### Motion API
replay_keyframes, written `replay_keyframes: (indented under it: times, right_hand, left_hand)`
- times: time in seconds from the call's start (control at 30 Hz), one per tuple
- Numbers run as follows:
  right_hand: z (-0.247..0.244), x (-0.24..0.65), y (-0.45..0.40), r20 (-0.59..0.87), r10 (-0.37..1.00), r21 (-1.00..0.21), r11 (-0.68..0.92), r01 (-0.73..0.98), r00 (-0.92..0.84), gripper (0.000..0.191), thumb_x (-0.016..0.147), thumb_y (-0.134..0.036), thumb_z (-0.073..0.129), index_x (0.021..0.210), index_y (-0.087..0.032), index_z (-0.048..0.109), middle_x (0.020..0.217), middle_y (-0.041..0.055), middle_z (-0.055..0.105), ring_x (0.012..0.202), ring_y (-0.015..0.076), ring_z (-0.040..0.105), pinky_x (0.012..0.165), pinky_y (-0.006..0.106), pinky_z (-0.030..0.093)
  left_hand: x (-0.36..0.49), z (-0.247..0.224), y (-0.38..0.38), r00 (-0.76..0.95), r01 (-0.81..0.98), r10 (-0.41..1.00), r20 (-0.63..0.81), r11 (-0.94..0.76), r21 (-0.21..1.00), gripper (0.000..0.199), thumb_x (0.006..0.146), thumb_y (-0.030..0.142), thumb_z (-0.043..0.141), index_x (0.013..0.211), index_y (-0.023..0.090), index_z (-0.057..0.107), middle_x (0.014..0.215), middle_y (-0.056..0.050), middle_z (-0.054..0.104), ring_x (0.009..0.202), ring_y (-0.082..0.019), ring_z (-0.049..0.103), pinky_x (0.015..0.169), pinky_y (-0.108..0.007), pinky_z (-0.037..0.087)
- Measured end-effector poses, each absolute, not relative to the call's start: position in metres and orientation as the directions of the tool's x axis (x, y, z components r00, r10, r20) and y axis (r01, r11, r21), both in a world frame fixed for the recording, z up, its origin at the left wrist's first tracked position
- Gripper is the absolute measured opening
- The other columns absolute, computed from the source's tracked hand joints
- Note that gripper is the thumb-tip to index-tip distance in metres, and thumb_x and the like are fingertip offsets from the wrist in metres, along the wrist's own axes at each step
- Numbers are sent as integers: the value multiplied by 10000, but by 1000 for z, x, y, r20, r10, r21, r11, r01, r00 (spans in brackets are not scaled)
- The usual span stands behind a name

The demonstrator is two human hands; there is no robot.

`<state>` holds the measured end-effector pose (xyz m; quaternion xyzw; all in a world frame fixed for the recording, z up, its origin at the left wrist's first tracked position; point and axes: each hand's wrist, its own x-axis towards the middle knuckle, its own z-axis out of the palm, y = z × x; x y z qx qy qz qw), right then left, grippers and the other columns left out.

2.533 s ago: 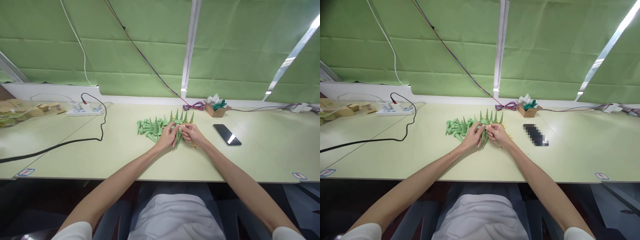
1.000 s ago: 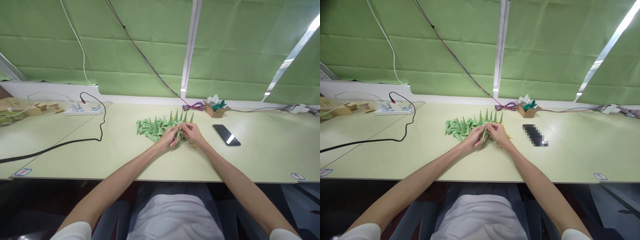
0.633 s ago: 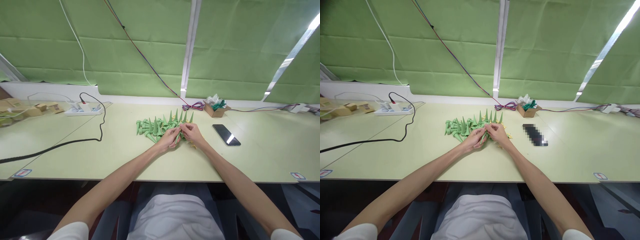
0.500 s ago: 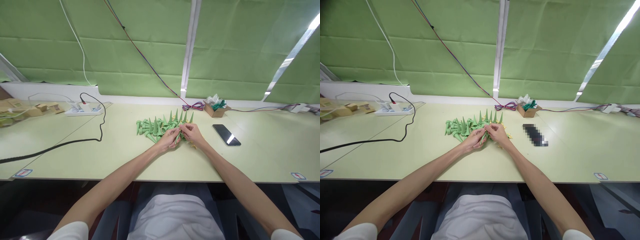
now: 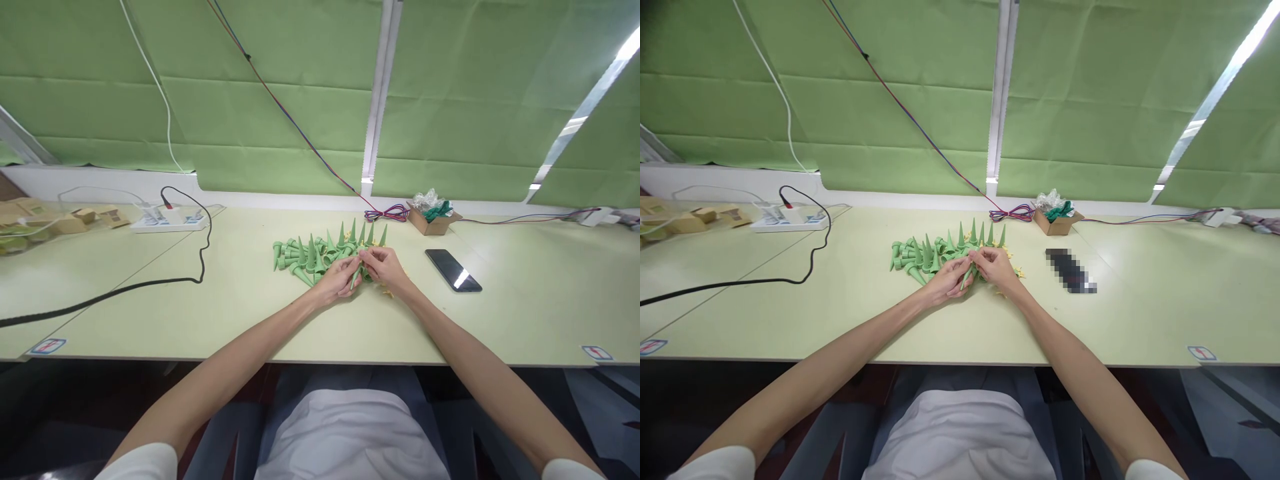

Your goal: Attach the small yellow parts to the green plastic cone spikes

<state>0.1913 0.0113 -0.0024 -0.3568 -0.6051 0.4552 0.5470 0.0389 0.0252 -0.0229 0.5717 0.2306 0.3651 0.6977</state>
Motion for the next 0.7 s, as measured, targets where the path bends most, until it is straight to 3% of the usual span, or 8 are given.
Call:
replay_keyframes:
  times: [0.37, 0.7]
  right_hand:
    - [-2, 191, 12, 346, 927, -938, 341, -60, -143, 549, 731, -640, 734, 549, -203, 455, 362, -78, 377, 318, 50, 263, 344, 232, 197]
    - [-6, 194, 14, 367, 914, -930, 362, -58, -175, 511, 786, -620, 697, 584, -199, 489, 368, -80, 389, 318, 56, 283, 362, 231, 216]
  left_hand:
    - [40, -21, 30, 609, -265, 792, 38, 158, 951, 530, 876, 658, 543, 786, 136, 556, 465, 17, 548, 226, -33, 227, 250, -183, 198]
    - [39, -17, 24, 585, -220, 808, 77, 67, 973, 481, 863, 619, 604, 969, 150, 597, 485, 56, 531, 239, -25, 245, 270, -178, 154]
